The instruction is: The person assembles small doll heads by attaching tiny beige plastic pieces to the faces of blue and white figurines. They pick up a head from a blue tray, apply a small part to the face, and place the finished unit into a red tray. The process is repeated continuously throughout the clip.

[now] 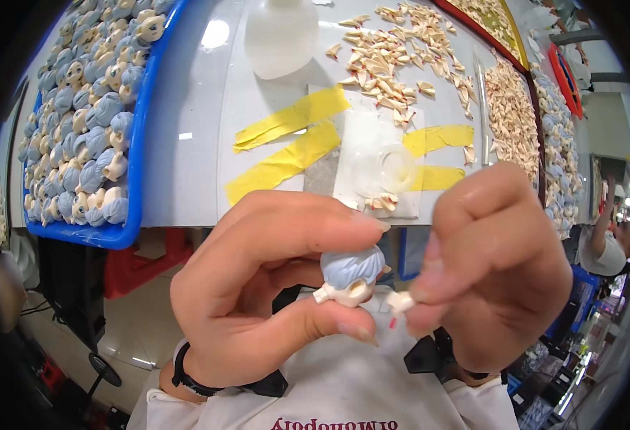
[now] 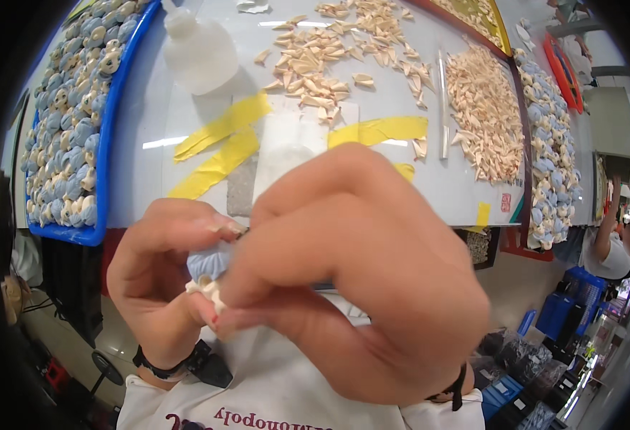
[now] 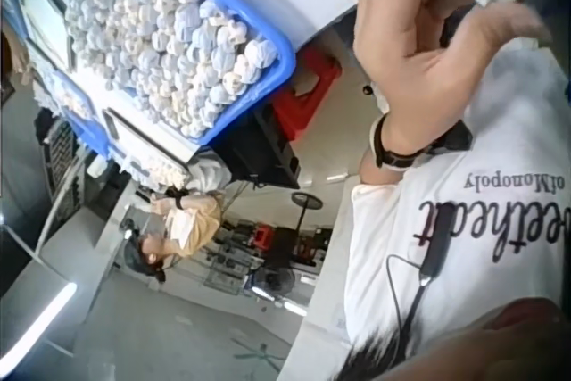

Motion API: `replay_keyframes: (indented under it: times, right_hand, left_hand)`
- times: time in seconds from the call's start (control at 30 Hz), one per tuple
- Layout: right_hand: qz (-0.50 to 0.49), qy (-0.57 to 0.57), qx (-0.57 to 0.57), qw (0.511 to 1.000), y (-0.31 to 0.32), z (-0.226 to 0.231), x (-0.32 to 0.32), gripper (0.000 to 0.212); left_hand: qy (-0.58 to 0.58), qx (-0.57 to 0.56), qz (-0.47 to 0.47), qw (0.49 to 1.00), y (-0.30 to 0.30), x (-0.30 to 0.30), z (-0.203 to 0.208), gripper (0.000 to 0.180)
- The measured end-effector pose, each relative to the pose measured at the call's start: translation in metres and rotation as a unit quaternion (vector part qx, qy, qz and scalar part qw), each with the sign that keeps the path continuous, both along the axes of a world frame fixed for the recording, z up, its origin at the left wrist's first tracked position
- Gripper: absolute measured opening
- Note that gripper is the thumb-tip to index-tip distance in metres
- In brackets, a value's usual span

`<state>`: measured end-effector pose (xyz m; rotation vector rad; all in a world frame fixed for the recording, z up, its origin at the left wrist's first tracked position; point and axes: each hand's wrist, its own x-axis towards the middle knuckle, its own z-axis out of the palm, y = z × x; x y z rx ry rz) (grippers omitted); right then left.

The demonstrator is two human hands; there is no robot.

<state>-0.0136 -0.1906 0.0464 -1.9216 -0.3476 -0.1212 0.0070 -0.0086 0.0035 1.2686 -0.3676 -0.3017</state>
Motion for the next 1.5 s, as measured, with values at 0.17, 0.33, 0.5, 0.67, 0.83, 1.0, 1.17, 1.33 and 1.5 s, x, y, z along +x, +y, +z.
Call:
replay_keyframes:
  times: [0.17,0.33,0.5,0.67,0.83,1.0,1.17,1.33,1.5]
  right_hand:
    - [-0.009,-0.069,-0.094,0.993,0.007,-0.002,-0.001,0.03]
    - [-0.019,-0.142,-0.138,0.98,0.008,-0.006,0.0,0.028]
    - [-0.011,-0.164,-0.113,0.98,0.006,-0.013,0.006,0.025]
    - [-0.007,-0.099,-0.069,0.993,-0.002,-0.008,0.016,0.025]
    - [-0.127,0.014,-0.235,0.964,-0.047,-0.004,0.056,0.016]
    - [-0.117,0.053,-0.344,0.93,-0.056,-0.019,0.079,0.01]
    - [-0.147,0.128,-0.362,0.912,-0.061,-0.017,0.077,0.008]
    - [-0.14,0.013,-0.452,0.881,-0.066,-0.022,0.064,0.008]
    - [-0.144,-0.004,-0.445,0.884,-0.064,-0.024,0.058,0.009]
  left_hand:
    - [-0.168,0.106,-0.011,0.98,0.003,0.004,0.002,0.04]
    - [-0.255,0.19,0.069,0.946,-0.003,-0.005,0.013,0.034]
    - [-0.266,0.221,0.088,0.934,-0.007,-0.008,0.013,0.036]
    - [-0.242,0.211,0.039,0.946,0.008,0.003,0.005,0.043]
    - [-0.174,0.177,0.06,0.967,0.019,0.005,-0.006,0.048]
    - [-0.221,0.188,0.032,0.956,0.018,0.009,-0.002,0.044]
    - [-0.232,0.187,0.032,0.954,0.022,0.012,-0.004,0.042]
    - [-0.225,0.19,0.018,0.956,0.026,0.014,-0.003,0.042]
    - [-0.212,0.177,0.015,0.961,0.025,0.012,-0.003,0.043]
